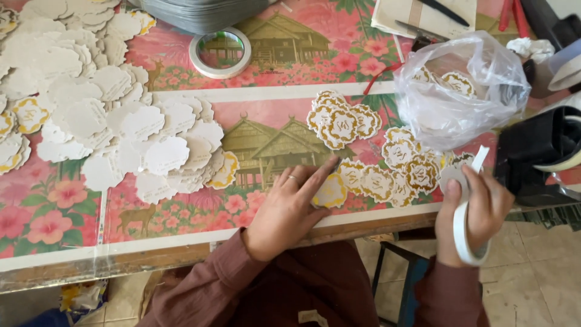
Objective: The person applies a strip of white tape to the back of small, flower-shaped paper cutouts. They pick up each cutout, press the tape onto it, and place the finished item into a pile on the table.
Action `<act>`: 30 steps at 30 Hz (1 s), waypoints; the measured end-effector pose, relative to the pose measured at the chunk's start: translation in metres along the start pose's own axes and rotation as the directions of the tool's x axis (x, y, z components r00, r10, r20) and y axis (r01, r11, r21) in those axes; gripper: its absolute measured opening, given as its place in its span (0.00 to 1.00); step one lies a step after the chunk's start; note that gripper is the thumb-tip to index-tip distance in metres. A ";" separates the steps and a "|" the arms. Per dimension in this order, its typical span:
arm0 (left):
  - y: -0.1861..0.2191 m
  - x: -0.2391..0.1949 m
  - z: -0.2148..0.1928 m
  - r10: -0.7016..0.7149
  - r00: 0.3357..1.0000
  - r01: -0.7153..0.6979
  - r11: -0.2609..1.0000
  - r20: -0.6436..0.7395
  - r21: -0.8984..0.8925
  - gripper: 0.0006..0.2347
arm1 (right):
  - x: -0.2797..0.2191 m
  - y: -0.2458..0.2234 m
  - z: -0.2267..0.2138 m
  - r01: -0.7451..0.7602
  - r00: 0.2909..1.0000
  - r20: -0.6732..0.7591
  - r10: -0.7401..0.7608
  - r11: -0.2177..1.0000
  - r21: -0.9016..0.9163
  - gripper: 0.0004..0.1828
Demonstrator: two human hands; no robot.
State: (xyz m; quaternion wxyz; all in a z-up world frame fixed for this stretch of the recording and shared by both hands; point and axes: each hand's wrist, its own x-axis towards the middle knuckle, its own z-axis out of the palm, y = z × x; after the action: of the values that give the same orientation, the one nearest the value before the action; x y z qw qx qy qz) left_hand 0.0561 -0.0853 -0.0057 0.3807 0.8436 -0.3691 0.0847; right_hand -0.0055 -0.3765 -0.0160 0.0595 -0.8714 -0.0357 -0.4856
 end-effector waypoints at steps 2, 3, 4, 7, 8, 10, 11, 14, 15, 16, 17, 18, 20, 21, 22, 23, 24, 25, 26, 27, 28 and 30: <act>0.001 0.001 -0.005 -0.101 0.995 0.099 0.981 -0.006 -0.168 0.32 | -0.005 -0.025 0.003 -0.102 0.995 -0.005 0.103 0.988 0.120 0.14; 0.001 -0.001 -0.008 -0.194 0.981 0.189 0.923 0.019 -0.334 0.33 | -0.010 -0.039 0.002 -0.214 0.976 0.009 0.218 0.950 0.229 0.12; 0.003 -0.003 -0.009 -0.202 0.979 0.198 0.921 0.022 -0.335 0.33 | -0.007 -0.055 0.000 -0.217 0.976 0.017 0.219 0.948 0.231 0.12; 0.004 0.000 -0.017 -0.245 0.967 0.198 0.899 -0.074 -0.391 0.29 | 0.011 -0.095 0.001 -0.205 0.964 0.239 0.119 0.905 0.374 0.06; 0.006 0.002 -0.020 -0.372 0.928 0.319 0.785 0.008 -0.532 0.31 | 0.017 -0.103 0.003 -0.241 0.940 0.329 0.092 0.862 0.447 0.09; 0.006 0.003 -0.021 -0.480 0.871 0.425 0.634 0.102 -0.647 0.33 | 0.026 -0.118 0.004 -0.277 0.909 0.413 0.049 0.811 0.516 0.12; 0.005 0.003 -0.019 -0.467 0.875 0.384 0.507 0.128 -0.772 0.33 | 0.030 -0.125 0.002 -0.368 0.868 0.491 0.080 0.766 0.527 0.11; 0.001 0.001 -0.014 -0.437 0.893 0.305 0.405 0.110 -0.862 0.31 | 0.036 -0.142 0.002 -0.396 0.868 0.483 0.116 0.749 0.532 0.08; -0.001 -0.001 -0.012 -0.424 0.901 0.291 0.445 0.087 -0.847 0.31 | 0.036 -0.147 0.003 -0.352 0.905 0.401 0.141 0.776 0.523 0.06; -0.001 -0.001 -0.019 -0.425 0.902 0.283 0.448 0.077 -0.848 0.31 | 0.039 -0.148 0.002 -0.343 0.908 0.397 0.132 0.777 0.528 0.06; -0.001 -0.004 -0.024 -0.474 0.880 0.309 0.619 -0.030 -0.722 0.29 | 0.041 -0.150 0.000 -0.166 0.943 0.331 0.019 0.891 0.422 0.05; -0.002 -0.007 -0.028 -0.498 0.855 0.345 0.753 -0.143 -0.560 0.27 | 0.041 -0.151 0.000 0.021 0.954 0.280 -0.107 0.956 0.294 0.05; 0.002 -0.012 -0.034 -0.502 0.860 0.374 0.746 -0.096 -0.550 0.30 | 0.047 -0.163 0.002 0.118 0.940 0.270 -0.209 0.941 0.318 0.06; 0.006 -0.018 -0.035 -0.499 0.866 0.401 0.742 -0.043 -0.537 0.32 | 0.046 -0.170 -0.001 0.208 0.918 0.255 -0.303 0.917 0.340 0.08; 0.004 -0.024 -0.031 -0.523 0.851 0.424 0.725 -0.034 -0.543 0.32 | 0.038 -0.170 -0.002 0.201 0.910 0.278 -0.309 0.913 0.355 0.08; -0.001 -0.027 -0.029 -0.516 0.855 0.434 0.771 -0.057 -0.466 0.31 | 0.034 -0.169 0.000 0.193 0.879 0.341 -0.334 0.902 0.387 0.12; -0.006 -0.029 -0.028 -0.507 0.859 0.443 0.810 -0.078 -0.384 0.31 | 0.030 -0.169 0.002 0.183 0.842 0.401 -0.361 0.890 0.418 0.16; -0.007 -0.031 -0.029 -0.523 0.848 0.456 0.802 -0.085 -0.386 0.31 | 0.026 -0.166 -0.002 0.187 0.834 0.404 -0.375 0.882 0.433 0.16; -0.007 -0.033 -0.030 -0.531 0.844 0.472 0.799 -0.070 -0.372 0.31 | 0.022 -0.161 -0.006 0.042 0.879 0.396 -0.267 0.869 0.492 0.15; -0.008 -0.034 -0.032 -0.531 0.846 0.482 0.801 -0.049 -0.354 0.31 | 0.017 -0.158 -0.010 -0.105 0.907 0.396 -0.143 0.834 0.541 0.17; -0.011 -0.038 -0.034 -0.539 0.841 0.489 0.797 -0.052 -0.353 0.31 | 0.016 -0.157 -0.012 -0.105 0.905 0.399 -0.148 0.830 0.547 0.17; -0.011 -0.050 -0.033 -0.344 0.901 0.304 0.935 -0.265 -0.180 0.30 | 0.008 -0.154 -0.025 -0.477 0.830 0.536 0.152 0.690 0.544 0.12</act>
State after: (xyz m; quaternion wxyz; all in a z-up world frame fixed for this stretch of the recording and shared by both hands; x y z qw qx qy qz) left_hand 0.0324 -0.0292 -0.0103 0.4957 0.8438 -0.1679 0.1186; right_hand -0.0405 -0.2274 0.0147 0.4369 -0.8731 -0.0622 -0.2074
